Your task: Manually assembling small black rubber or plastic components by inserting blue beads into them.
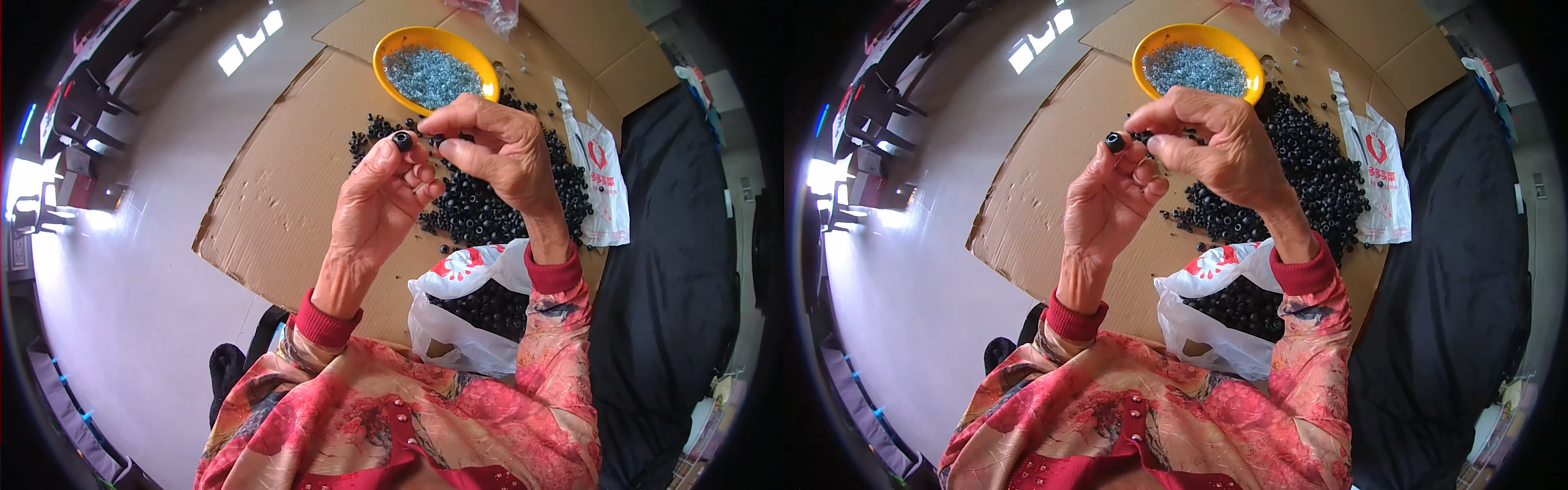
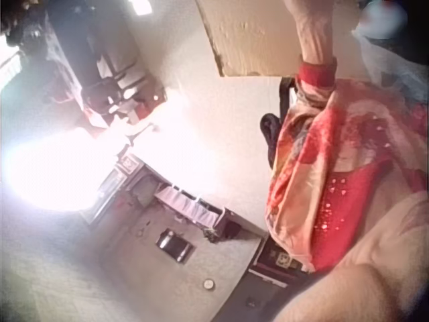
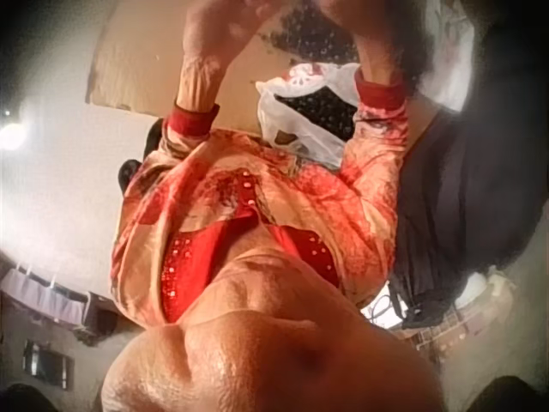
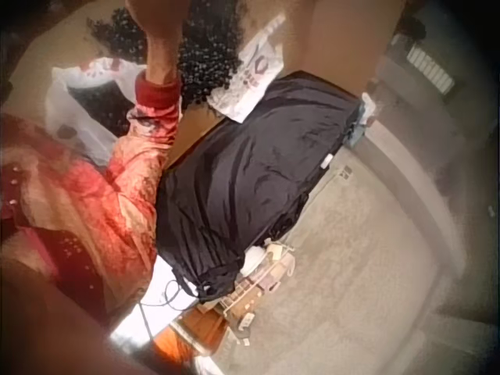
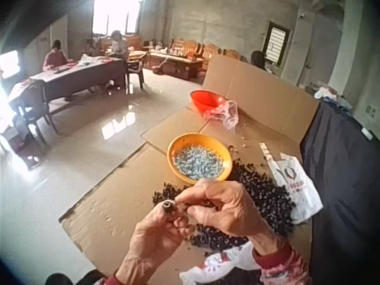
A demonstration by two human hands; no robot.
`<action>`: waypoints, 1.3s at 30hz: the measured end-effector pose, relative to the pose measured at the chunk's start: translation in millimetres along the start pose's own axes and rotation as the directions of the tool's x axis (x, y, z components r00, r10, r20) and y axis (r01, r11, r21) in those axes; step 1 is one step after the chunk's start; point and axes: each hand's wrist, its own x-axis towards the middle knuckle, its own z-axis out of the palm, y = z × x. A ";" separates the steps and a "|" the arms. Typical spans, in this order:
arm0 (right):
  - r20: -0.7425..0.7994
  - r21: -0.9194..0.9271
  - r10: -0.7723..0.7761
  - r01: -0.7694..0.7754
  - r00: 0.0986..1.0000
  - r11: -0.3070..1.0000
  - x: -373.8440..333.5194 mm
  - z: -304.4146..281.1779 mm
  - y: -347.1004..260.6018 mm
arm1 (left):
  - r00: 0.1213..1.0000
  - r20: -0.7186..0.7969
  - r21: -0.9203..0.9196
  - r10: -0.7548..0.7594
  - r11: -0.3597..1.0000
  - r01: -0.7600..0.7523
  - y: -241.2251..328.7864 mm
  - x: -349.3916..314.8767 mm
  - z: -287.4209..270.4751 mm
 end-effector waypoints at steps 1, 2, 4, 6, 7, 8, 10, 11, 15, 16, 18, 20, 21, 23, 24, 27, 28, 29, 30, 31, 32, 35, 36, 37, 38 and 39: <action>0.006 -0.001 -0.004 0.004 1.000 1.000 1.4 3.0 -2.6 | 1.000 0.003 0.000 0.007 1.000 -0.007 0.1 -0.6 -0.4; 0.006 -0.044 -0.007 0.007 1.000 0.999 2.6 5.7 -4.9 | 1.000 0.002 0.013 0.011 1.000 -0.011 0.1 -1.5 -0.8; 0.013 -0.124 -0.044 0.045 0.999 0.991 5.2 6.4 -3.2 | 1.000 0.007 0.022 0.019 1.000 -0.019 0.5 -2.1 0.6; 0.010 -0.164 -0.086 0.087 0.996 0.983 6.6 7.8 -4.2 | 0.998 -0.019 0.113 0.058 0.992 -0.055 2.0 -3.0 2.7; 0.003 -0.200 -0.126 0.124 0.992 0.972 7.0 7.9 -5.3 | 0.998 -0.015 0.109 0.059 0.992 -0.057 2.2 -3.4 3.1; 0.006 -0.205 -0.126 0.125 0.992 0.971 7.5 7.4 -6.5 | 0.998 0.010 0.113 0.068 0.991 -0.069 2.4 -3.9 3.4; 0.049 -0.372 -0.236 0.237 0.970 0.897 8.8 5.9 -8.7 | 0.996 0.039 0.115 0.076 0.990 -0.080 3.0 -4.3 3.7; 0.050 -0.378 -0.235 0.237 0.971 0.895 8.9 5.7 -10.7 | 0.994 0.039 0.162 0.099 0.981 -0.104 3.2 -4.6 4.1; 0.127 -0.545 -0.309 0.326 0.943 0.772 9.7 6.5 -20.7 | 0.986 0.063 0.285 0.155 0.944 -0.166 4.8 -7.8 9.6; 0.167 -0.595 -0.345 0.374 0.924 0.712 9.3 5.6 -23.0 | 0.986 0.065 0.282 0.151 0.945 -0.164 4.2 -8.2 10.5; 0.202 -0.610 -0.338 0.388 0.919 0.691 9.4 5.2 -26.1 | 0.986 0.073 0.288 0.150 0.944 -0.165 4.7 -7.9 11.1; 0.238 -0.620 -0.335 0.408 0.912 0.670 11.5 5.6 -26.6 | 0.984 0.081 0.305 0.159 0.936 -0.177 5.1 -8.1 9.6; 0.261 -0.634 -0.334 0.422 0.905 0.648 10.4 6.1 -28.2 | 0.983 0.082 0.320 0.165 0.930 -0.183 4.3 -9.7 9.4; 0.284 -0.649 -0.331 0.435 0.900 0.625 9.2 7.4 -31.0 | 0.985 0.081 0.323 0.152 0.931 -0.170 5.5 -10.1 8.6; 0.283 -0.639 -0.332 0.435 0.900 0.635 10.1 7.9 -32.0 | 0.986 0.079 0.328 0.146 0.930 -0.165 6.2 -9.7 7.9; 0.251 -0.590 -0.316 0.403 0.915 0.700 8.8 7.4 -29.0 | 0.987 0.106 0.284 0.119 0.948 -0.145 6.3 -9.5 4.6; 0.218 -0.549 -0.295 0.367 0.930 0.751 8.0 6.7 -28.0 | 0.987 0.107 0.284 0.119 0.948 -0.145 6.8 -9.2 4.6; 0.218 -0.549 -0.295 0.367 0.930 0.751 8.0 6.1 -28.4 | 0.988 0.109 0.267 0.108 0.954 -0.134 7.1 -9.0 4.5; 0.198 -0.513 -0.254 0.321 0.947 0.796 7.4 5.7 -29.7 | 0.989 0.110 0.249 0.095 0.961 -0.120 7.0 -9.4 4.7; 0.180 -0.474 -0.212 0.273 0.961 0.837 6.7 5.3 -30.4 | 0.990 0.109 0.249 0.093 0.961 -0.118 7.0 -9.6 5.6; 0.179 -0.474 -0.210 0.271 0.961 0.838 6.0 5.0 -30.4 | 0.990 0.108 0.243 0.089 0.963 -0.113 7.1 -9.8 7.0; 0.149 -0.473 -0.195 0.243 0.969 0.847 7.2 2.6 -28.1 | 0.988 0.121 0.278 0.095 0.952 -0.126 7.3 -8.1 4.9; 0.192 -0.521 -0.208 0.279 0.959 0.807 7.0 2.6 -29.1 | 0.985 0.130 0.317 0.111 0.937 -0.148 6.8 -9.6 3.9; 0.235 -0.565 -0.219 0.316 0.947 0.762 6.8 2.6 -29.9 | 0.986 0.127 0.318 0.109 0.937 -0.144 6.6 -9.8 3.4; 0.232 -0.564 -0.217 0.313 0.948 0.764 6.4 2.5 -30.6 | 0.985 0.133 0.324 0.107 0.935 -0.145 6.7 -9.2 3.2; 0.236 -0.555 -0.215 0.313 0.948 0.771 6.8 1.8 -31.6 | 0.984 0.142 0.330 0.106 0.932 -0.148 6.9 -7.9 3.2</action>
